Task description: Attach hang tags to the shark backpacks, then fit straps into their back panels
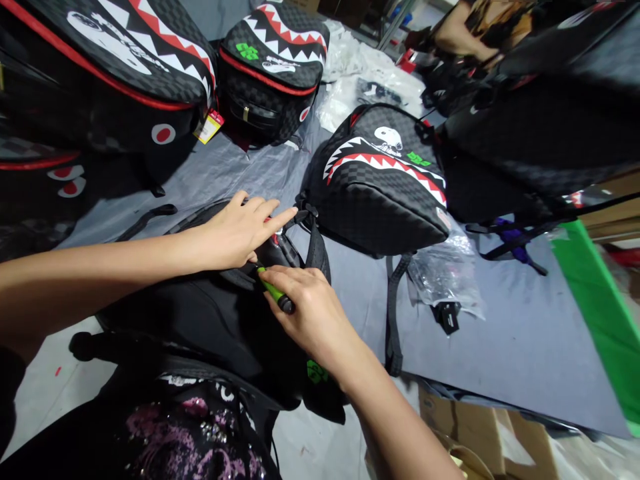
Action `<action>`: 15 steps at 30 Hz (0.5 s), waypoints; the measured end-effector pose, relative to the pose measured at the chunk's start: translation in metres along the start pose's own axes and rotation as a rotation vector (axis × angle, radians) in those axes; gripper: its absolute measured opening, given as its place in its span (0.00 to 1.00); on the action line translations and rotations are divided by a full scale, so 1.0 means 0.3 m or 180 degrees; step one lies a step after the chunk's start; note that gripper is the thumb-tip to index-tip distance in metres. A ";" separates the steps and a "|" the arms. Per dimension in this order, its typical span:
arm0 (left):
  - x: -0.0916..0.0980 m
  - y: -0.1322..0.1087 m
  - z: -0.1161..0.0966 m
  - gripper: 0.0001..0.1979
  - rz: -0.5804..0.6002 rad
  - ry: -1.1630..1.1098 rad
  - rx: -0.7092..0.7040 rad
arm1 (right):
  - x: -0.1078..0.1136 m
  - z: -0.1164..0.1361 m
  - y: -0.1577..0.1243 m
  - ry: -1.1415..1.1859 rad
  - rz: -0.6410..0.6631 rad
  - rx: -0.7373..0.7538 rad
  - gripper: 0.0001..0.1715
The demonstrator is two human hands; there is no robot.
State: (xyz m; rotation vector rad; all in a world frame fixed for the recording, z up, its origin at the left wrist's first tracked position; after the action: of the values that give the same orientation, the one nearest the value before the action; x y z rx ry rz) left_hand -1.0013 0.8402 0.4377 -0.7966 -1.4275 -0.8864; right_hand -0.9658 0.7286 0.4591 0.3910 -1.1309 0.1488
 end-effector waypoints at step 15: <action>-0.006 0.010 0.003 0.45 -0.0058 -0.0054 -0.0013 | -0.007 0.000 0.027 -0.0009 0.0243 0.0124 0.19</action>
State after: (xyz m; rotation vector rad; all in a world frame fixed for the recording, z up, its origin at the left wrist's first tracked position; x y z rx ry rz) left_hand -0.9989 0.8425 0.4360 -0.7968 -1.4504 -0.8986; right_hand -0.9692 0.7363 0.4590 0.3829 -1.1475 0.2375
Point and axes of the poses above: each hand's wrist, its own y-axis towards the middle knuckle, its own x-axis out of the back of the hand, z = x × y, the point moved 7 cm from there along y, towards the middle knuckle, and after that the axes turned 15 degrees about x, right-handed, at the moved point
